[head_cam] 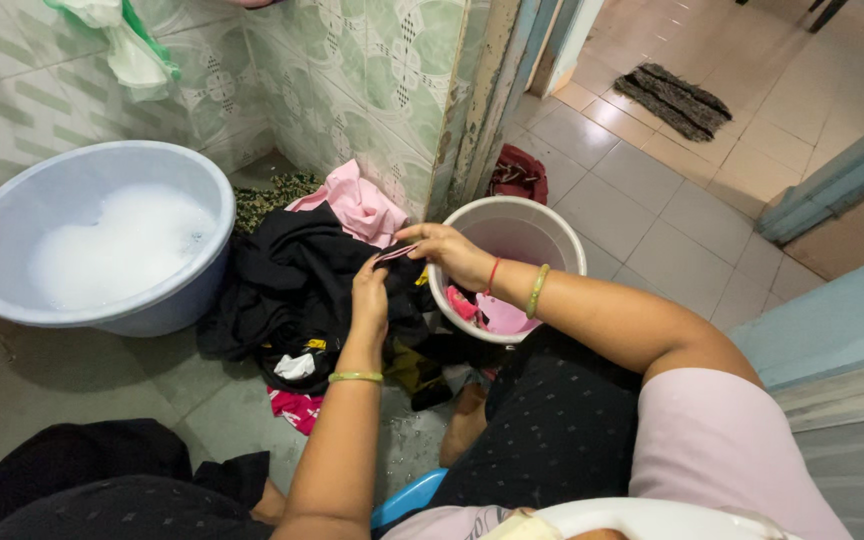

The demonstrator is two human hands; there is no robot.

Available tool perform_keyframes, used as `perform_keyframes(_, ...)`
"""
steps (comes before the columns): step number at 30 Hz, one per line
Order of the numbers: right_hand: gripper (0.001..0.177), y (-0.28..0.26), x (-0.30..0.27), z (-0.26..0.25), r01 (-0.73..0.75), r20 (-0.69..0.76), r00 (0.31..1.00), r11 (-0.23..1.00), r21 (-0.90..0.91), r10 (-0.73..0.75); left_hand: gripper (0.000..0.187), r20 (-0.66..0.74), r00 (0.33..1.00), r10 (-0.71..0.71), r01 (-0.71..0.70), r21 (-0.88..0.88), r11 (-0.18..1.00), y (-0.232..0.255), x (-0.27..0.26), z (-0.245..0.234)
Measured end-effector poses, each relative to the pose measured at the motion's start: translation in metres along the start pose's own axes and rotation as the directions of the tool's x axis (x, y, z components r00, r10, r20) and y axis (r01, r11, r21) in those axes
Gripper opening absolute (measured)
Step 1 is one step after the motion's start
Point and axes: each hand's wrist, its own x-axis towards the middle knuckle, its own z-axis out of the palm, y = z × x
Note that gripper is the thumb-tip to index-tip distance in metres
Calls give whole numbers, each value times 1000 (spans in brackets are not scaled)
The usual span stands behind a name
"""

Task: The person sits on a small stool and hand-washes various garments. They pick up clothes from a pile, submerge them in a basin of soapy water, agitate them by hand, and then transfer them to a bucket of water.

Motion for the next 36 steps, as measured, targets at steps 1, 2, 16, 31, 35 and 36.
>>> perform_keyframes(1,38,0,-1,0,-28,46,999,998,49,25,34,46,987,-153,158,-164,974,-3,2,-5)
perform_keyframes(2,40,1,-1,-1,-57,93,994,994,96,48,34,115,950,-291,312,-315,896,-3,4,-11)
perform_keyframes(16,28,40,16,-14,209,35,976,868,-450,-217,39,415,905,-89,379,-696,610,60,-32,4)
perform_keyframes(31,20,-98,-46,53,435,269,757,151,-888,-595,51,245,967,-76,201,-540,818,52,-29,2)
perform_keyframes(35,13,-98,-45,43,472,368,682,-5,-882,-632,35,236,967,-95,220,-586,780,51,-30,4)
perform_keyframes(36,12,-92,-43,39,447,331,730,51,-893,-597,30,239,965,-103,230,-594,771,50,-30,4)
